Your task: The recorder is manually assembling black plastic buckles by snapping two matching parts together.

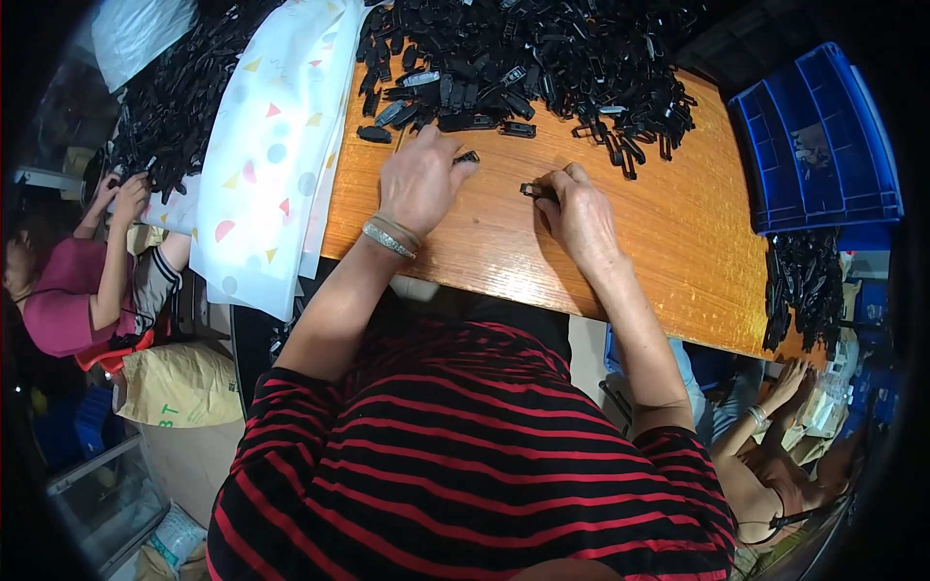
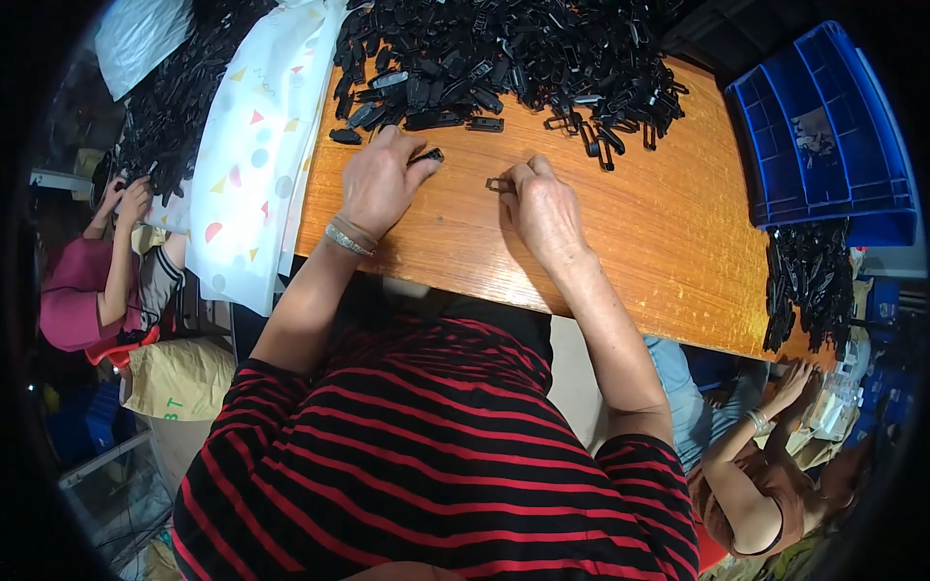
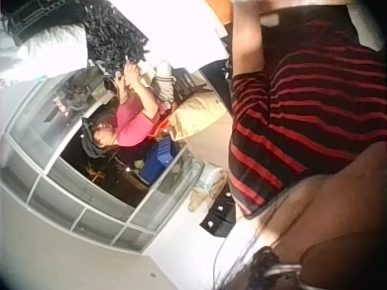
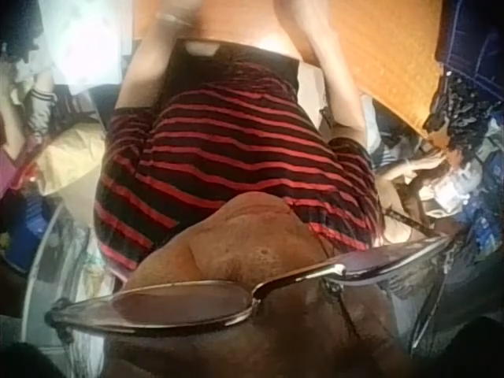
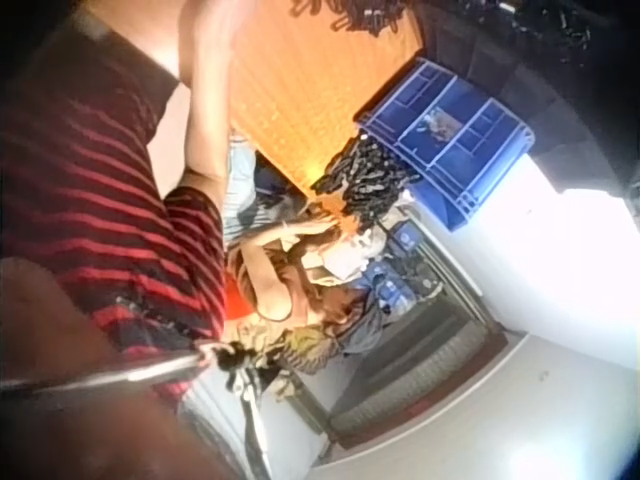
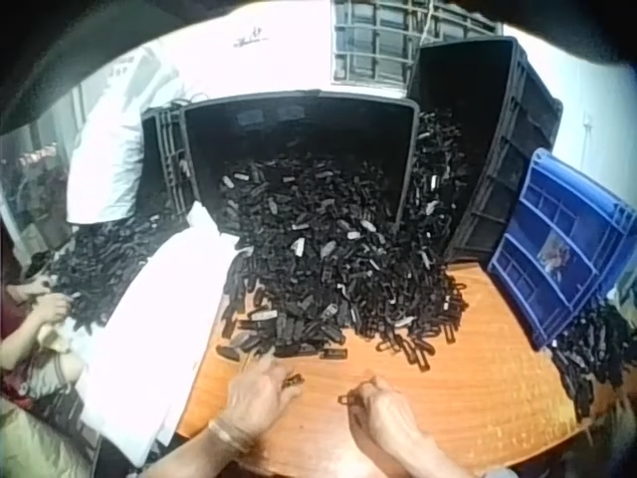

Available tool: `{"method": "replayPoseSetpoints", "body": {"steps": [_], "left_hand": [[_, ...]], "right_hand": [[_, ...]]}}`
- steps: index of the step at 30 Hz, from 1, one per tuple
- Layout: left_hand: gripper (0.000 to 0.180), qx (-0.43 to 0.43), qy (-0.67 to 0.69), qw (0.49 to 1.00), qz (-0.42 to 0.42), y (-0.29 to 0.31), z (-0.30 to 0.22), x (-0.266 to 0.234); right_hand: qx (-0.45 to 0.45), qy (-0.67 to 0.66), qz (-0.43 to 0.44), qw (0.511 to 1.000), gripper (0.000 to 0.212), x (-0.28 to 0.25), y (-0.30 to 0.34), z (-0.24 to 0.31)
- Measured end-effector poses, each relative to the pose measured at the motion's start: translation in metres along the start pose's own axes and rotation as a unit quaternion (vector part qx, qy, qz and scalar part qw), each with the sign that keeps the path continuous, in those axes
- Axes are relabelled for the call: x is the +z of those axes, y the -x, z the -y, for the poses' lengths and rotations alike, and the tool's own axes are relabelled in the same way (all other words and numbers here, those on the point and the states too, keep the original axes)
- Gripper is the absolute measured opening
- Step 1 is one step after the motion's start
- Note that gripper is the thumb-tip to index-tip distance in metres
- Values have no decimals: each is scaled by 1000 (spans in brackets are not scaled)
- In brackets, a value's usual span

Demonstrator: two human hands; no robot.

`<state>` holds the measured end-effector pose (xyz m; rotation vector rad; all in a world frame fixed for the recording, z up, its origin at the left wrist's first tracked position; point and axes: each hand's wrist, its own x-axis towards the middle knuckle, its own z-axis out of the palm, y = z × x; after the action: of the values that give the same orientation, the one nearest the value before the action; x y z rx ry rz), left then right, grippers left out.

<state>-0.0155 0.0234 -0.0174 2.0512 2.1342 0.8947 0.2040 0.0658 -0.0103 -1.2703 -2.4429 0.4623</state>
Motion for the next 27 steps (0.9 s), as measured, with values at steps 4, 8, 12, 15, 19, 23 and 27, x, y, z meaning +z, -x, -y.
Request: {"method": "replayPoseSetpoints", "body": {"steps": [4,8,12,15,19,23,27], "left_hand": [[19,19,14,999,37,2,-2,2],[21,-69,408,910,31,8,3,20],[23,-179,584,782,121,11,-9,4],[28,-141,609,771,123,14,-16,-3],[28,-138,620,764,107,15,-21,-6],[29,-143,627,761,80,20,-21,2],[31,-152,630,758,72,28,-28,3]], "right_hand": [[-9,13,4,1000,25,-2,0,4],[-5,-117,-74,990,21,7,1,20],[0,-225,-139,964,19,19,3,31],[-8,-267,-161,950,19,23,2,36],[-19,-293,-170,941,19,22,1,40],[-20,-287,-168,943,19,24,2,40],[-52,-246,-194,948,21,25,4,43]]}}
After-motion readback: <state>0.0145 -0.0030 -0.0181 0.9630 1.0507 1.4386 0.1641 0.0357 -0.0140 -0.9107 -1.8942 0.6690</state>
